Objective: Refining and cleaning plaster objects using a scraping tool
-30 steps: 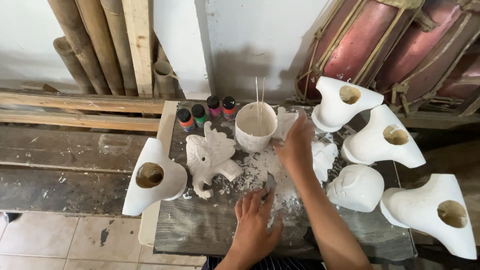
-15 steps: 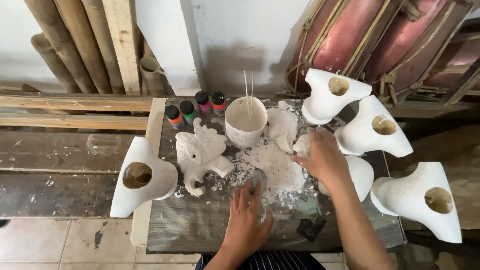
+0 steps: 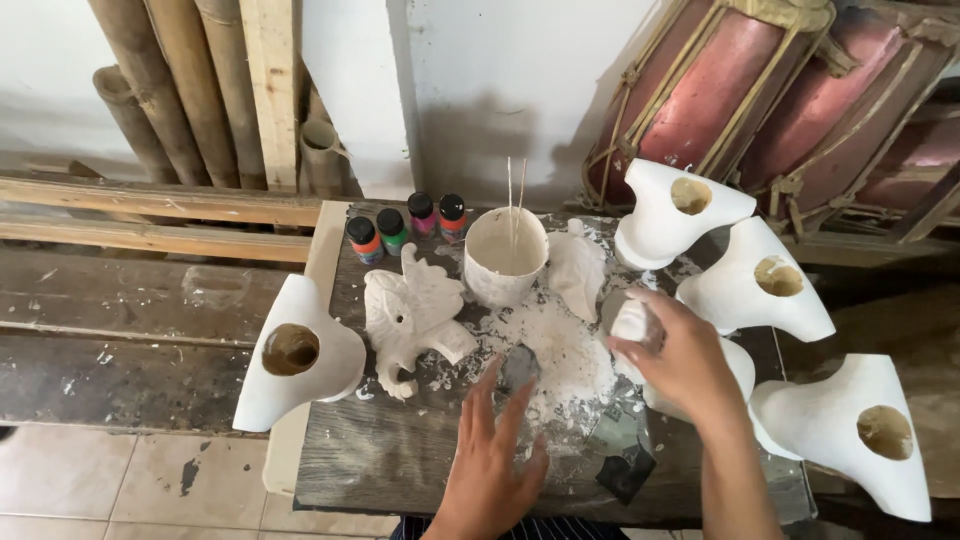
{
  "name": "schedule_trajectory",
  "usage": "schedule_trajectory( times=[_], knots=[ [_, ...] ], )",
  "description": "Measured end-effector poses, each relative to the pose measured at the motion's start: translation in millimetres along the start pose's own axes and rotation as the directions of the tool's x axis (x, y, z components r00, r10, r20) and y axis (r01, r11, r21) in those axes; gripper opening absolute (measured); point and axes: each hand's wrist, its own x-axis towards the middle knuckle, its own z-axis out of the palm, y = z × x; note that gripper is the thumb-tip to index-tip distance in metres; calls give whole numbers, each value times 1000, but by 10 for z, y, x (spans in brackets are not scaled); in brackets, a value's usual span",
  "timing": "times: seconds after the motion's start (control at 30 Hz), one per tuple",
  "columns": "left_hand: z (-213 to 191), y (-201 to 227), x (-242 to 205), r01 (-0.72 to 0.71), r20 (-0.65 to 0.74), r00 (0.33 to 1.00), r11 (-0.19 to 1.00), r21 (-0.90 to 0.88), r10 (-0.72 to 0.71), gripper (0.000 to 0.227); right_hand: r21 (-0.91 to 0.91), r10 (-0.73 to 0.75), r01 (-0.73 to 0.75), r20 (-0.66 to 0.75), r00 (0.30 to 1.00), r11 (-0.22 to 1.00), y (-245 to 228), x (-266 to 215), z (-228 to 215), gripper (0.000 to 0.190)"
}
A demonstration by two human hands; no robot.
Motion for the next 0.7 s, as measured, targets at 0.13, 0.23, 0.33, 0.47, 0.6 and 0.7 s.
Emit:
schedule_trajectory(
  times=[0.13,0.23,0.33,0.47,0.6,0.7],
  knots=[
    [-298,367,136,256,163,963,921,-294,-215,67,648,8,1,-10,1000,762,9,-370,-136,70],
    [-190,374,208,290,197,957,697,-656,-214,77,880,-548,456,-317,774,134,400,-354,253,69],
    [-15,318,216,131,125,991,255,-958,-40,84,930,-527,364,-331,783,-44,242,-466,481,78],
    [-207,416,366,435,354,889,297,-850,-290,78,728,-572,663,-472,671,177,-36,-564,510,69],
    [-160,385,484,182,72,951,356,-917,-301,49,720,-479,616,-439,760,318,-301,-738,455,74],
    [-173,343,616,106,-83,926,463,-880,-369,42,624,-365,670,-562,742,402,-448,-857,594,60]
  ],
)
